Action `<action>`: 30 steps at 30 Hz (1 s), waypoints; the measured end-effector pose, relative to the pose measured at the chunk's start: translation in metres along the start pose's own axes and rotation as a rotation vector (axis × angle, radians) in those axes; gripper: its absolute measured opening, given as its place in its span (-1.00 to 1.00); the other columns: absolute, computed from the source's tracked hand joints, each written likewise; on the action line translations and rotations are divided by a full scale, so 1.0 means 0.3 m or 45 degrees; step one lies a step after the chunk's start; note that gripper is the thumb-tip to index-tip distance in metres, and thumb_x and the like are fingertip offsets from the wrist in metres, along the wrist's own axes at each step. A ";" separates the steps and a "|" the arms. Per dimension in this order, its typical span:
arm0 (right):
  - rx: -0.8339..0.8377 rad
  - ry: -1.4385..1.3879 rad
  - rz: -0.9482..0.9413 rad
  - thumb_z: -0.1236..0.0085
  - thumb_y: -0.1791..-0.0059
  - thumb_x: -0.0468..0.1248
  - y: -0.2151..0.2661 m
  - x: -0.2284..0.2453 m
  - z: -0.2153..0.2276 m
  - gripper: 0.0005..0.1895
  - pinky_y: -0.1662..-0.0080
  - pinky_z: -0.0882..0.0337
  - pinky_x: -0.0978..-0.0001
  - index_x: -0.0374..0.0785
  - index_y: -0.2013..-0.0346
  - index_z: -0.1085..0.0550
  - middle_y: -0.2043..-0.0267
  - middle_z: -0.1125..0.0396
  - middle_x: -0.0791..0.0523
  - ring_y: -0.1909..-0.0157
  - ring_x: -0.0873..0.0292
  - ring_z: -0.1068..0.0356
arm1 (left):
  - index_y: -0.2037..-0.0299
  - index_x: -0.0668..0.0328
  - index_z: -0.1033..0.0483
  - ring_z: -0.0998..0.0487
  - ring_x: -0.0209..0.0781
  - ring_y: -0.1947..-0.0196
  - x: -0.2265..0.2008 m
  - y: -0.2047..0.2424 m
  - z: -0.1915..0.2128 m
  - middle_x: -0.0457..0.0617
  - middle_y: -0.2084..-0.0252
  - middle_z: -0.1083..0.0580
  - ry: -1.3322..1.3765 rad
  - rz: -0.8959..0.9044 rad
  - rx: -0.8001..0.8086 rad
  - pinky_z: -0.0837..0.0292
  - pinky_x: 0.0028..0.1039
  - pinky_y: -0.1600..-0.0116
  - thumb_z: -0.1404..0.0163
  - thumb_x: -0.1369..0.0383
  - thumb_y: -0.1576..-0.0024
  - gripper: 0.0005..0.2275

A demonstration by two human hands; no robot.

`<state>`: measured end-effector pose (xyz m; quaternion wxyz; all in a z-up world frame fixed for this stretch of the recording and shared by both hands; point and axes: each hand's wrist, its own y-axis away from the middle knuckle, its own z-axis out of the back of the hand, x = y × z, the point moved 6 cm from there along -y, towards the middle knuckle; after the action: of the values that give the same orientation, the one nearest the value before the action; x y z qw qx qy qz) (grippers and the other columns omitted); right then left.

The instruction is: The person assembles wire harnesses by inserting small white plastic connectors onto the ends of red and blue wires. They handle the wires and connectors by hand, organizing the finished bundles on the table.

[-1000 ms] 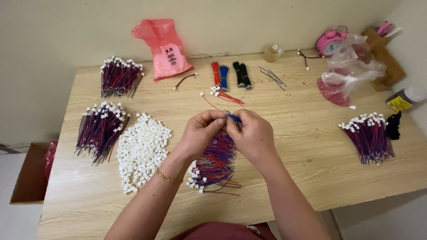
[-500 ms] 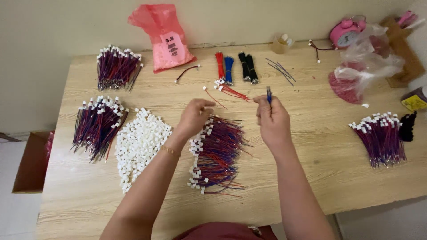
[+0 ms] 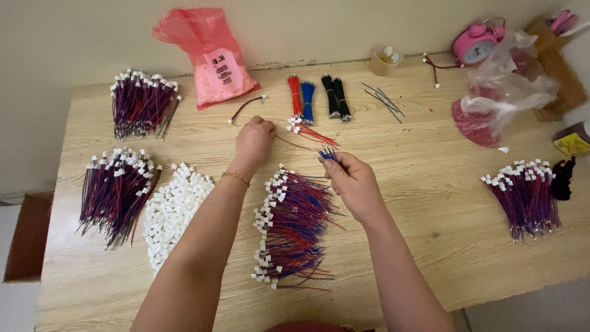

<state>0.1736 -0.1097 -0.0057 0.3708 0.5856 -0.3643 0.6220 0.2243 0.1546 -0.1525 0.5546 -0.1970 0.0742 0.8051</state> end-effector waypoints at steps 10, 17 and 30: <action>0.037 0.063 0.139 -0.03 -0.04 -0.31 0.080 0.120 -0.023 -0.87 0.59 -0.19 0.64 -0.34 0.27 -0.46 0.59 -0.23 0.14 0.69 0.40 -0.14 | 0.25 0.02 -0.58 -0.57 0.04 0.32 -0.251 0.316 0.409 -0.01 0.39 -0.42 0.491 -0.382 -0.339 -0.51 -0.31 0.26 -0.09 0.38 -0.07 -0.92; 0.033 0.410 0.263 -0.10 -0.02 -0.25 0.168 0.259 -0.043 -0.88 0.39 -0.33 0.49 -0.22 0.27 -0.54 0.56 -0.33 0.12 0.50 0.31 -0.24 | 0.13 0.30 -0.56 -0.49 -0.30 0.36 -0.426 0.553 0.532 0.02 0.40 -0.50 1.559 -0.181 -0.037 -0.50 -0.53 0.24 -0.05 0.44 -0.13 -0.84; -0.077 0.483 0.325 -0.22 0.07 -0.25 0.275 0.347 -0.057 -0.87 0.22 -0.43 0.37 -0.22 0.28 -0.55 0.46 -0.41 0.05 0.35 0.25 -0.35 | 0.20 0.29 -0.58 -0.47 -0.40 0.38 -0.446 0.636 0.551 -0.02 0.41 -0.53 1.651 -0.132 -0.081 -0.45 -0.59 0.26 -0.11 0.42 -0.11 -0.88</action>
<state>0.0884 -0.1289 0.0959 0.3684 0.3960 -0.3776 0.7516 0.0507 0.0234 0.0328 0.4293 -0.6626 0.3604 0.4968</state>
